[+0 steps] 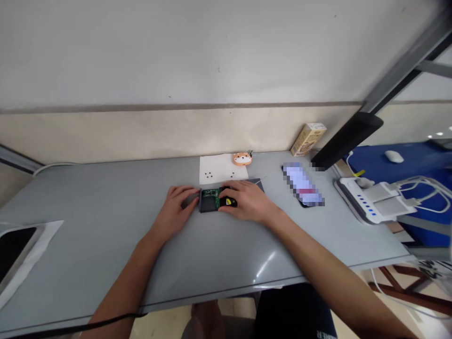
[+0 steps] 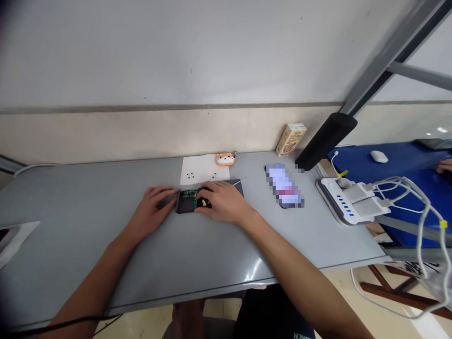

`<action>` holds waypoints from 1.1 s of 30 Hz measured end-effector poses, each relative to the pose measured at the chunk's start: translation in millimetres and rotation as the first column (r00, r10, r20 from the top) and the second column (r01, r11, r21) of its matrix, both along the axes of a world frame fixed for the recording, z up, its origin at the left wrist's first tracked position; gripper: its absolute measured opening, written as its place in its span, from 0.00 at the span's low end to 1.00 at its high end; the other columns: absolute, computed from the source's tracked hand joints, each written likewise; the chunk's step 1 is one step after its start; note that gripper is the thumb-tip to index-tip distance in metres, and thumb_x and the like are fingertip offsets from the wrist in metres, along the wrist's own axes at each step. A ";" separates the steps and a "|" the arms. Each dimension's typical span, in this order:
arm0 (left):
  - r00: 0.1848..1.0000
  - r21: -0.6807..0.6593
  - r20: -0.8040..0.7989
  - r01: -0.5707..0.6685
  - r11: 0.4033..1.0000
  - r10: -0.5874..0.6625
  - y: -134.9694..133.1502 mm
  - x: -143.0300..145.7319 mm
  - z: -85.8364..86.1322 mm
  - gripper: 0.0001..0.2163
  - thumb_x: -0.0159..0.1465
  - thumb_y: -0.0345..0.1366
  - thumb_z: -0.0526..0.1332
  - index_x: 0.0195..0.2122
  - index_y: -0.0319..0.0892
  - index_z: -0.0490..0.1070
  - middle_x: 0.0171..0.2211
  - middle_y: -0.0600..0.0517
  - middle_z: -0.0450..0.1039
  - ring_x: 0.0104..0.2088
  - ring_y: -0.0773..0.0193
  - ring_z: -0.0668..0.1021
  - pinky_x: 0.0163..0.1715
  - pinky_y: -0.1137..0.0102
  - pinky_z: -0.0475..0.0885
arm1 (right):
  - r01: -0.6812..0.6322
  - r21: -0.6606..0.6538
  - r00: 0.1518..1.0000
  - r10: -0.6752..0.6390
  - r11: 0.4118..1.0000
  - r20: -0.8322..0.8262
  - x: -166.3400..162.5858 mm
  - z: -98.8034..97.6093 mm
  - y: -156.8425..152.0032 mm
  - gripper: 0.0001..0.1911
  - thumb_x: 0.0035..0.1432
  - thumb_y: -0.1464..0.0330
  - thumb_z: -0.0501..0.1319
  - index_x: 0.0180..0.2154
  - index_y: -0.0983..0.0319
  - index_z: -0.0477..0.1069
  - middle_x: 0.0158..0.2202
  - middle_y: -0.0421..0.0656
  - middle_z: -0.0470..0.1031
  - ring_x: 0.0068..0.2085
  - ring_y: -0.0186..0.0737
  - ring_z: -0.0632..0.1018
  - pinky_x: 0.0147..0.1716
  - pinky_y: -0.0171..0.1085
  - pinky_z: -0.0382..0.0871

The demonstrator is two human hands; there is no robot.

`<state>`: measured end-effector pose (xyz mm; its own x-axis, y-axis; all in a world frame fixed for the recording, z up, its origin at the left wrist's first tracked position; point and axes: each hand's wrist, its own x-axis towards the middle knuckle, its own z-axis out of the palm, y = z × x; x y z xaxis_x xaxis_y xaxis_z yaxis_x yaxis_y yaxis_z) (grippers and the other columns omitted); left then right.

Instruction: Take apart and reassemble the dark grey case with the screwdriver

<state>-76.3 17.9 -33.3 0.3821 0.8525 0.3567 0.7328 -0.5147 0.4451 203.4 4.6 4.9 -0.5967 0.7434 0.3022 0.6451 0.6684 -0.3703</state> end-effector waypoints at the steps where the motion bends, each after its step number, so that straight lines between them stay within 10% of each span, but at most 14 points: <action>1: 1.000 0.001 -0.002 -0.001 1.000 0.001 0.3 -0.3 -0.5 0.13 0.72 0.41 0.57 0.52 0.45 0.78 0.50 0.47 0.77 0.51 0.53 0.72 0.56 0.56 0.69 | 0.000 -0.001 1.000 0.000 1.000 0.016 -0.6 0.6 -0.2 0.17 0.66 0.55 0.63 0.49 0.59 0.78 0.55 0.48 0.77 0.51 0.47 0.79 0.54 0.46 0.69; 10: 1.000 -0.017 0.004 -0.023 1.000 0.023 -1.7 -0.2 0.2 0.13 0.73 0.42 0.57 0.53 0.46 0.76 0.50 0.47 0.77 0.52 0.53 0.73 0.56 0.55 0.70 | -0.010 -0.002 0.996 0.010 1.000 0.091 -2.1 3.0 -0.6 0.18 0.63 0.57 0.67 0.50 0.60 0.76 0.54 0.48 0.78 0.52 0.49 0.79 0.53 0.47 0.70; 15: 0.991 0.002 0.069 -0.116 0.993 0.115 -5.9 10.8 17.6 0.16 0.73 0.44 0.56 0.59 0.46 0.70 0.53 0.46 0.74 0.53 0.52 0.74 0.53 0.57 0.72 | 0.095 0.082 0.968 -0.072 0.992 -0.241 13.0 22.0 -5.5 0.13 0.71 0.62 0.56 0.49 0.57 0.76 0.51 0.47 0.78 0.48 0.44 0.79 0.49 0.45 0.72; 19: 0.988 -0.051 -0.106 0.104 0.993 -0.109 -4.3 39.4 44.8 0.26 0.71 0.47 0.60 0.68 0.51 0.60 0.61 0.47 0.70 0.61 0.48 0.71 0.62 0.52 0.65 | 0.502 0.047 0.564 -0.285 0.864 -0.775 28.7 42.8 -8.7 0.18 0.72 0.58 0.48 0.41 0.58 0.73 0.39 0.48 0.77 0.43 0.44 0.79 0.44 0.46 0.73; 23: 0.940 -0.108 -0.184 0.270 0.957 -0.287 -0.8 65.0 51.9 0.33 0.67 0.52 0.64 0.70 0.54 0.57 0.65 0.47 0.68 0.63 0.46 0.70 0.63 0.51 0.63 | 0.614 -0.312 0.187 -0.518 0.725 -0.835 32.6 40.8 -1.5 0.27 0.72 0.49 0.42 0.33 0.58 0.70 0.27 0.41 0.68 0.27 0.37 0.72 0.29 0.38 0.67; 33: 0.969 -0.123 -0.111 0.207 0.970 -0.221 -6.3 59.0 24.6 0.33 0.67 0.46 0.66 0.71 0.51 0.55 0.63 0.47 0.70 0.62 0.50 0.71 0.64 0.53 0.62 | 0.515 -0.411 0.422 -0.640 0.752 -0.642 13.4 11.6 9.1 0.25 0.67 0.45 0.51 0.35 0.58 0.72 0.24 0.37 0.68 0.25 0.34 0.68 0.24 0.32 0.63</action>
<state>-17.3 11.7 -8.7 0.5953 0.7772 0.2041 0.6633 -0.6187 0.4210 216.7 13.7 16.5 0.3570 0.8934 0.2727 0.3403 0.1475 -0.9287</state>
